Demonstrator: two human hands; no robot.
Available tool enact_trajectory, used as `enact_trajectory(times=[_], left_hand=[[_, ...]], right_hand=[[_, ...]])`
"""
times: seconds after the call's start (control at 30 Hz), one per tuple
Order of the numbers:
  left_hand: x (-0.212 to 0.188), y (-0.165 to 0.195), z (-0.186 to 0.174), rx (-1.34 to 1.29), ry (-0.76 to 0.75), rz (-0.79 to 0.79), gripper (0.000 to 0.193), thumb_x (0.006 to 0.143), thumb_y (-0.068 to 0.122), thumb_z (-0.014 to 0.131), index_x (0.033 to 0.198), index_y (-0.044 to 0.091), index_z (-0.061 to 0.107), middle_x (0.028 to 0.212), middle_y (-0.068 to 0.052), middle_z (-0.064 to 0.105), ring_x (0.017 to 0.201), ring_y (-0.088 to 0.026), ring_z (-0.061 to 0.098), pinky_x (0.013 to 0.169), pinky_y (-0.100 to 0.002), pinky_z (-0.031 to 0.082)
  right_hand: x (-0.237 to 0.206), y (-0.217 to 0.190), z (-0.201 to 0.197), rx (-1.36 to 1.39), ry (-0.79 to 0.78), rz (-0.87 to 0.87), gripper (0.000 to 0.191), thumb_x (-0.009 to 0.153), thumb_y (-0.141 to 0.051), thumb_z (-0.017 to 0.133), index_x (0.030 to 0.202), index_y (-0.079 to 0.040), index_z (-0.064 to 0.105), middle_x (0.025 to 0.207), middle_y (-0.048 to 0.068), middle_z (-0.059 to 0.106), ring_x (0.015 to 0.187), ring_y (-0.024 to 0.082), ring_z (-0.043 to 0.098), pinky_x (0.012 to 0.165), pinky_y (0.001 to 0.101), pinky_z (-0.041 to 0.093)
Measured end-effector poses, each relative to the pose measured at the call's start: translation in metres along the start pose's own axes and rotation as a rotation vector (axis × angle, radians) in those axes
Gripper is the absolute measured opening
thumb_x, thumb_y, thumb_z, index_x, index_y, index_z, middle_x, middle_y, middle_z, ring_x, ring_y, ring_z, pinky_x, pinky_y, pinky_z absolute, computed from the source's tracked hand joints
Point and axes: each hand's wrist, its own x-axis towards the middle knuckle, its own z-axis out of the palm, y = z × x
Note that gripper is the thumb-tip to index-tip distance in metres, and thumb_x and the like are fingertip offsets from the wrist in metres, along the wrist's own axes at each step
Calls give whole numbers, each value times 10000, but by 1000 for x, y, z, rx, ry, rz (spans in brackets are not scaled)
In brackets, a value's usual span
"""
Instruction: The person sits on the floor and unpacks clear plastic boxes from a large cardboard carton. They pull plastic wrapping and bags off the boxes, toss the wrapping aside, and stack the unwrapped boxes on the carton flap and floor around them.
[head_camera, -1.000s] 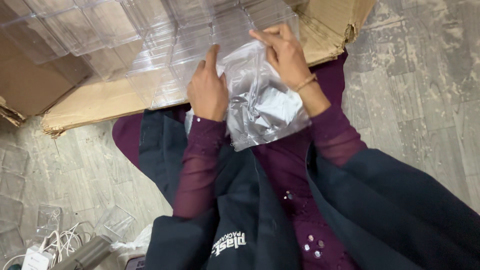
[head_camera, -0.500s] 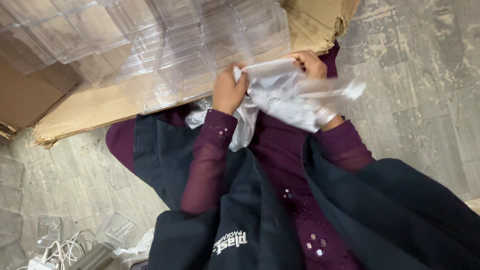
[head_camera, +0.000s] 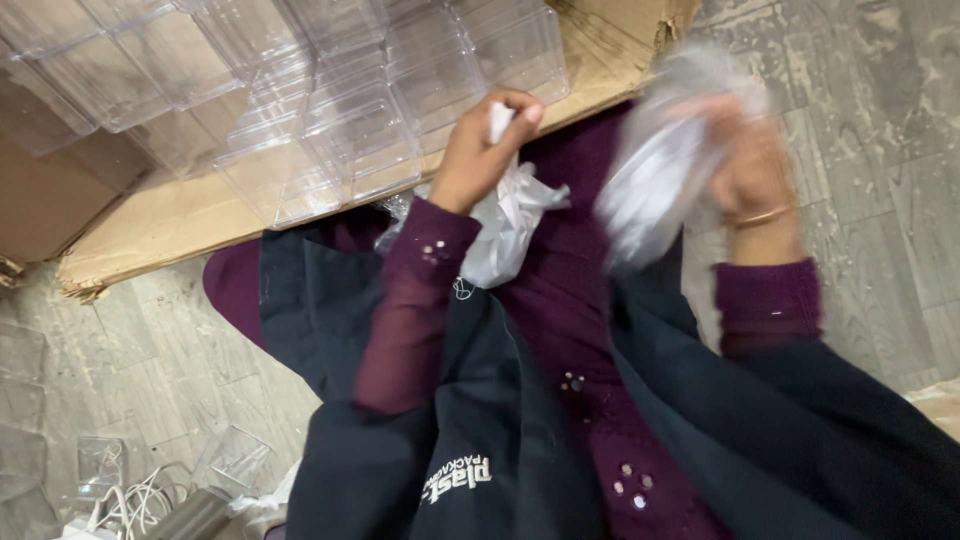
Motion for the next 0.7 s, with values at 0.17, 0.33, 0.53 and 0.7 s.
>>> enact_trajectory(times=[0.17,0.33,0.53,0.7], left_hand=[[-3,-12,-6,-173,-90,25,405,1090,387,540,1155,25,708,1003,-43,744,1004,-128,675,965,-270,499],[1,-12,-2,-293,-171,-17,447,1105,404,488,1195,16,691,1043,-63,747,1014,-132,674,963,-284,508],[0,-5,-5,-370,-123,-105,489,1087,426,492,1204,-8,684,1056,-88,765,943,-139,709,869,-293,574],[2,-2,2,-434,-105,-158,526,1073,462,492,1200,-11,685,1048,-97,771,928,-142,723,862,-290,583]], right_hand=[[-49,50,-136,-694,510,409,350,1126,-418,663,1096,-71,698,974,52,668,882,191,613,793,367,501],[-30,105,-179,-726,741,728,435,1099,-432,644,1340,-94,514,1228,145,553,1171,344,554,992,517,469],[43,73,-166,180,588,-89,569,1123,-363,654,1552,-110,379,1515,155,479,1384,331,541,1169,499,523],[44,26,-29,-118,342,-144,302,1142,-311,643,1324,-71,624,1241,146,665,1098,238,635,945,418,610]])
